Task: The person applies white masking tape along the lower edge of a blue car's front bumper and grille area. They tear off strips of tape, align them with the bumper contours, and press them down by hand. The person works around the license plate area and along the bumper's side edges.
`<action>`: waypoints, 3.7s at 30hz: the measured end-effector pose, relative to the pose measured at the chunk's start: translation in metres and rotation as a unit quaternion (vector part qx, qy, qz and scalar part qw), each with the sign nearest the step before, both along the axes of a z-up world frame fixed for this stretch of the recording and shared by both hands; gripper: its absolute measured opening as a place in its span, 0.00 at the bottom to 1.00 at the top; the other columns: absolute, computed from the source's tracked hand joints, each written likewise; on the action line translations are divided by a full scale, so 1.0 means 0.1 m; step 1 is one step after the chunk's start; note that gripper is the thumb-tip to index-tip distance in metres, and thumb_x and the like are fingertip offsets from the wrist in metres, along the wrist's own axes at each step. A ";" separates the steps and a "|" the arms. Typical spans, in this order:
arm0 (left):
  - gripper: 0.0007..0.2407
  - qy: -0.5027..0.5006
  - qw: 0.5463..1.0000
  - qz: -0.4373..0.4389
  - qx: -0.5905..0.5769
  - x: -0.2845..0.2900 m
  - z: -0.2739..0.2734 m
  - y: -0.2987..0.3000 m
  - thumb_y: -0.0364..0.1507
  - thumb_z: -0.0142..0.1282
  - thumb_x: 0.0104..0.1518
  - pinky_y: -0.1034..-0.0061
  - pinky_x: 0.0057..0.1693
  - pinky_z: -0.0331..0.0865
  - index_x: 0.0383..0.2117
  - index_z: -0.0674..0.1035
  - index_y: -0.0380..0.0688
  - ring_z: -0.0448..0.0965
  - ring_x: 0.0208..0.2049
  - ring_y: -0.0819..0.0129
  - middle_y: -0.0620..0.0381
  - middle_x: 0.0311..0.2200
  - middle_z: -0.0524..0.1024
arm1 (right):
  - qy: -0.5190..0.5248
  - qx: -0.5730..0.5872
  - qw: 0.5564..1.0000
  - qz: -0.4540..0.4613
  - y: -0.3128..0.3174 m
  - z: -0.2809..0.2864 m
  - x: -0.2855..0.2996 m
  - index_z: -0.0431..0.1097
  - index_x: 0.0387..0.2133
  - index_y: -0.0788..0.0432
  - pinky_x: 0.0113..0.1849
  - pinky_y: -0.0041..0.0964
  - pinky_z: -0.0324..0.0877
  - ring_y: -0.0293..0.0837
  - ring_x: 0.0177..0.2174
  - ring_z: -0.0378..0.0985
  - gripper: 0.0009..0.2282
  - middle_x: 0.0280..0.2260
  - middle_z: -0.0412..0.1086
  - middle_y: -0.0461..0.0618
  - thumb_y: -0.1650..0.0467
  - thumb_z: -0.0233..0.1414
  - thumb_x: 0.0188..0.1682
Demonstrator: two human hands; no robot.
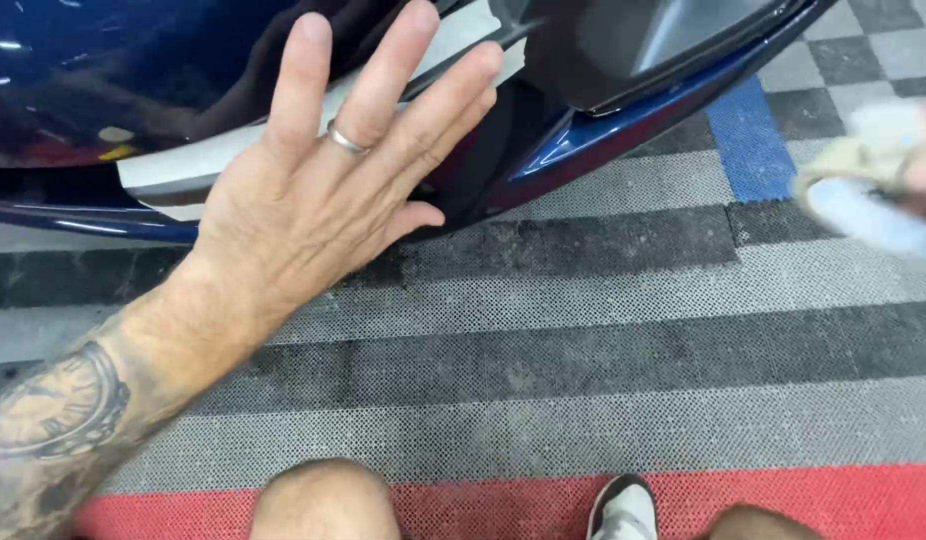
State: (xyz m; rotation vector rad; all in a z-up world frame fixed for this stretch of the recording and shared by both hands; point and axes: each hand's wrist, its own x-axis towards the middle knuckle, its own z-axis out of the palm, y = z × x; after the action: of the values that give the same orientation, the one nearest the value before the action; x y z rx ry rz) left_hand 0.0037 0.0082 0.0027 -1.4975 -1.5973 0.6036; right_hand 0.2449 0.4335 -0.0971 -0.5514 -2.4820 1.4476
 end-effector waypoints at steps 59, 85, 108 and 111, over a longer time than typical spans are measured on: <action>0.06 -0.089 0.982 -0.118 0.116 -0.10 -0.11 0.65 0.30 0.53 0.58 0.73 0.31 0.54 0.23 0.70 0.58 0.68 0.29 0.69 0.68 0.28 0.65 | 0.159 -0.114 0.963 -0.183 -1.70 -0.53 -1.33 0.73 0.32 0.61 0.13 0.22 0.65 0.32 0.13 0.68 0.03 0.18 0.69 0.47 0.73 0.55 0.54; 0.13 -0.223 0.973 -0.057 0.034 0.34 0.20 0.65 0.28 0.56 0.68 0.64 0.38 0.56 0.23 0.71 0.45 0.66 0.30 0.57 0.55 0.30 0.64 | 0.215 0.099 0.972 0.015 -1.42 -0.75 -1.08 0.74 0.29 0.54 0.18 0.19 0.56 0.27 0.15 0.60 0.05 0.18 0.69 0.37 0.68 0.62 0.43; 0.06 -0.768 0.606 0.204 0.039 0.64 -0.35 0.61 0.32 0.57 0.52 0.82 0.25 0.67 0.19 0.77 0.53 0.67 0.15 0.79 0.71 0.25 0.72 | -0.187 0.349 0.918 -0.019 -1.22 -3.66 -0.77 0.67 0.38 0.62 0.29 0.54 0.73 0.55 0.38 0.68 0.13 0.38 0.63 0.53 0.65 0.53 0.46; 0.05 -0.719 0.677 0.156 -0.016 0.61 -0.25 0.61 0.31 0.55 0.51 0.76 0.24 0.68 0.20 0.75 0.53 0.69 0.15 0.74 0.70 0.25 0.70 | -0.156 0.252 0.955 0.005 -1.39 -3.08 -0.92 0.66 0.48 0.60 0.41 0.54 0.72 0.55 0.45 0.70 0.19 0.46 0.66 0.55 0.66 0.54 0.44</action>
State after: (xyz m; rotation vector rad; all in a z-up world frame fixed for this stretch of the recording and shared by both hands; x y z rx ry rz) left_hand 0.0647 0.0687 -0.0224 -1.7830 -3.0300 -0.6999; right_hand 0.1528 0.2946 -0.4050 -0.6989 -2.9457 0.7091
